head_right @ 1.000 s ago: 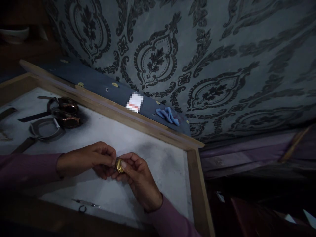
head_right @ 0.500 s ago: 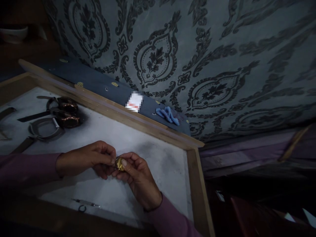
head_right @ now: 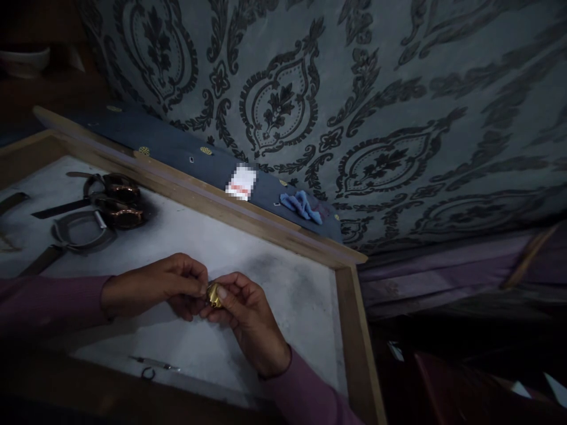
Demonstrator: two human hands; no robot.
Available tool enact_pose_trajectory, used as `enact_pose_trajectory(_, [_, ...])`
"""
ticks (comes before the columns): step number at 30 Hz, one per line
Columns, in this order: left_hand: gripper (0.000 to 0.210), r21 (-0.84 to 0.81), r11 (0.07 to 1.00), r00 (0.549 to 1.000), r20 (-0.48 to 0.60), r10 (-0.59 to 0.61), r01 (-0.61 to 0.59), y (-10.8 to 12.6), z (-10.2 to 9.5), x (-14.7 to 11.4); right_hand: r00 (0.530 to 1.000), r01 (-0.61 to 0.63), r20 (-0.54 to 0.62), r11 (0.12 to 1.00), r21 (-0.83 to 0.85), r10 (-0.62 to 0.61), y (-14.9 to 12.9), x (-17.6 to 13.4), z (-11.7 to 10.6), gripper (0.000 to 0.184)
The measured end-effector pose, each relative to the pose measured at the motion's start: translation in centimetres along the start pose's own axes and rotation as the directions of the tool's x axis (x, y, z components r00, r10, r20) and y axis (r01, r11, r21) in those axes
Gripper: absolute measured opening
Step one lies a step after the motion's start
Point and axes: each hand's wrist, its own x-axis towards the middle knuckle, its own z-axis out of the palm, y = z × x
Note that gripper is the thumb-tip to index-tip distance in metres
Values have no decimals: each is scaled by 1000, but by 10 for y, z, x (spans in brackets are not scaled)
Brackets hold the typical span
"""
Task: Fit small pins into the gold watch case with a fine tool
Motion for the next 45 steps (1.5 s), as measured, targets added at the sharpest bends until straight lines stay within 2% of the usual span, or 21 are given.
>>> enact_pose_trajectory(24, [26, -8, 1000, 1000, 23, 10, -10, 0, 0, 1, 1000, -27, -13, 1000, 12, 27, -1, -1, 1, 27])
enact_pose_trajectory(38, [23, -4, 1000, 1000, 14, 6, -5, -3, -1, 2, 1000, -6, 9, 1000, -15, 6, 1, 0, 0, 23])
enact_pose_trajectory(45, [25, 3, 1000, 1000, 3, 16, -16, -5, 0, 2, 999, 54, 10, 995, -79, -53, 3, -1, 1, 21])
